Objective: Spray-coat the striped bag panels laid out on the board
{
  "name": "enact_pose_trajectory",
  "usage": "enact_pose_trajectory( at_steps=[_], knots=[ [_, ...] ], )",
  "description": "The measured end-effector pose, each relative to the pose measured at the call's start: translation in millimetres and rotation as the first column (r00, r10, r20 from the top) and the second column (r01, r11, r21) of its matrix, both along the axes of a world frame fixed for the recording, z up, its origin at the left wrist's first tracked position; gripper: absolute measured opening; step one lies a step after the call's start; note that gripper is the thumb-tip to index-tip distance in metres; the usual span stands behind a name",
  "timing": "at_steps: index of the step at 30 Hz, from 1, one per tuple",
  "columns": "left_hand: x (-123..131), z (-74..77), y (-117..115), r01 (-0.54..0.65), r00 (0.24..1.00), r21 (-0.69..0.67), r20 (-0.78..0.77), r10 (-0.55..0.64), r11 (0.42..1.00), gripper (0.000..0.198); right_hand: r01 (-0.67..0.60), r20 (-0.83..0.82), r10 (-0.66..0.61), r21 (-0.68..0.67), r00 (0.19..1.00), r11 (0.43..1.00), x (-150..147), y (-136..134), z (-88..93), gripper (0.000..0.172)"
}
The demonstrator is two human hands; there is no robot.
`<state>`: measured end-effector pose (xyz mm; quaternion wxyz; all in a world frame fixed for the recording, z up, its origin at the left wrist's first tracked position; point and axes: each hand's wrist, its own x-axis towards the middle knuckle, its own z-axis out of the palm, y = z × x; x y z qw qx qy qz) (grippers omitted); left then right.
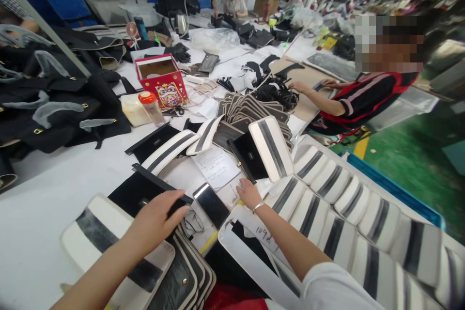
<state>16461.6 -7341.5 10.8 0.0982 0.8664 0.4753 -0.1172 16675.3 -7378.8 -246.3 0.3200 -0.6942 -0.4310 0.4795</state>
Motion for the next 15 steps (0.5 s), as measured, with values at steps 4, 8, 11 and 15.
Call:
enact_pose_trajectory(
  at_steps=[4,8,11,15],
  knots=[
    [82.8,-87.6,36.2,0.233,0.928,-0.279,-0.221,-0.298,0.932,0.041,-0.037,0.295,0.030,0.016,0.955,0.999,-6.9,-9.5,-15.9,0.049],
    [117.4,-165.2,63.5,0.238,0.898,-0.164,-0.340,-0.281,0.957,0.045,-0.074,0.488,0.047,0.037,0.872,0.997,14.9,15.4,-33.5,0.050],
    [129.5,-197.6,82.5,0.188,0.917,-0.097,-0.341,-0.210,0.977,0.039,-0.112,0.590,0.049,0.072,0.806,0.991,40.6,35.5,-42.7,0.049],
    [139.5,-217.0,111.9,0.179,0.926,0.010,-0.340,-0.165,0.984,0.032,-0.196,0.666,0.063,0.128,0.743,0.972,57.8,54.6,-43.3,0.046]
  ],
)
